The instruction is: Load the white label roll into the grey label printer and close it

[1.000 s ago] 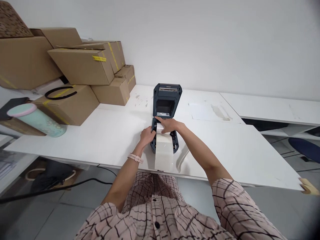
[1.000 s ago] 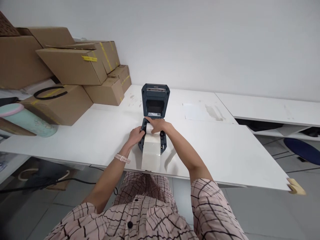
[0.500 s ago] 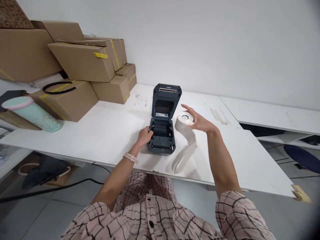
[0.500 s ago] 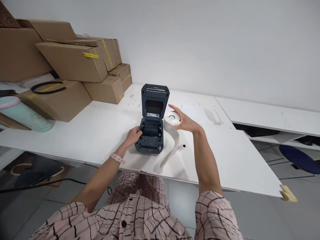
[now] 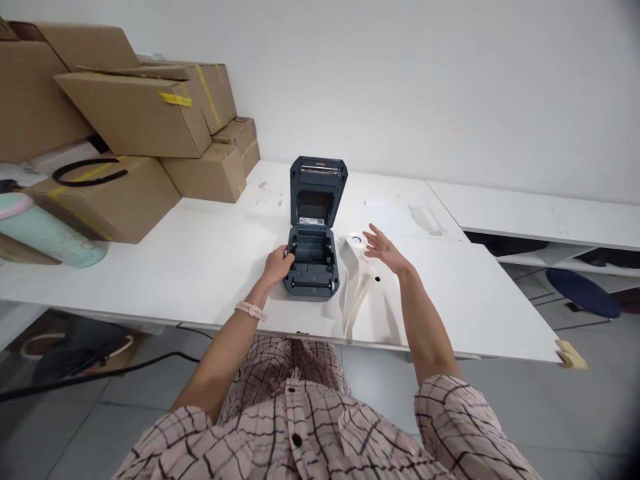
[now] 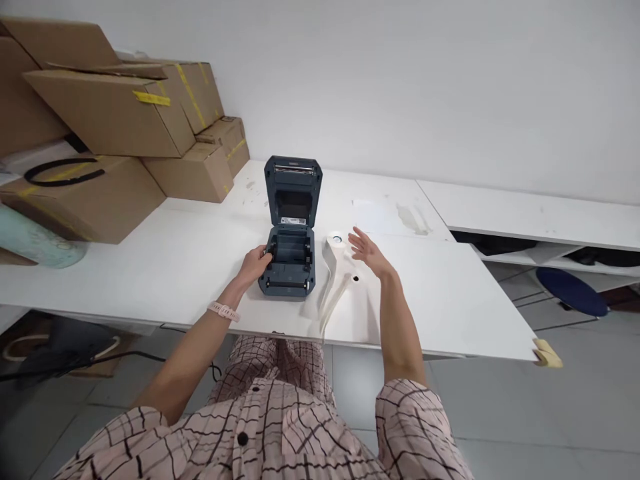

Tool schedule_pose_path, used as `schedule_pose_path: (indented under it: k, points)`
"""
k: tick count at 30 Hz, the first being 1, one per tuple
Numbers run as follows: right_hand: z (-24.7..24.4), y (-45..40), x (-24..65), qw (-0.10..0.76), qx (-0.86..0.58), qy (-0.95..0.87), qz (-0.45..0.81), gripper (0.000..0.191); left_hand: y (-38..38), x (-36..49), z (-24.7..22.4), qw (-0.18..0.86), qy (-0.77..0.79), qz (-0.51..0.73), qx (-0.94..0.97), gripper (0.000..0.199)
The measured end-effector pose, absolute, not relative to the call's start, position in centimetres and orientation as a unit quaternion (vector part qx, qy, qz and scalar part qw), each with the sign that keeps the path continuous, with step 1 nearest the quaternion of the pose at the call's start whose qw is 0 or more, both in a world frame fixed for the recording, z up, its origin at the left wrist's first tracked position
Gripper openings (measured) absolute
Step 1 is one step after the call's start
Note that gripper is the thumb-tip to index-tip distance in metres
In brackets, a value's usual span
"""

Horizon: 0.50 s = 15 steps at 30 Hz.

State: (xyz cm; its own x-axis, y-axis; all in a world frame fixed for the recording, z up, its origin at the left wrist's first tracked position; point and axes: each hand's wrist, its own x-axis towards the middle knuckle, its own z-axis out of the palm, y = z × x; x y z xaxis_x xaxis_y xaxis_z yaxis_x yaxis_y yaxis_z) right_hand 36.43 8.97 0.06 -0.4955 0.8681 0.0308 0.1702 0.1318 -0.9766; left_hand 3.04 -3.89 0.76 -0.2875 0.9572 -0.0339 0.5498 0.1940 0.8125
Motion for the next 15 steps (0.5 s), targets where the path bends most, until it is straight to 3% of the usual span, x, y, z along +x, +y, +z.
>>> schedule_pose_path:
  k: [2,7,10,15]
  points:
    - [0.3,6.6,38.8,0.314,-0.362,-0.677,0.559,0.086,-3.8,3.1,0.7,0.282,0.723,0.361,0.517,0.032]
    - [0.0,0.7,40.8,0.187,-0.367,-0.735,0.539,0.059,-3.5,3.2,0.0,0.295,0.706,0.404,0.501,0.031]
    - [1.9,-0.6,39.4,0.185,-0.337,-0.765,0.517,0.041,-3.4,3.2,-0.5,0.327,0.681,0.449,0.477,0.032]
    - [10.2,0.3,33.6,0.169,-0.150,-0.842,0.490,0.052,-3.4,3.1,-0.9,0.373,0.654,0.497,0.431,0.032]
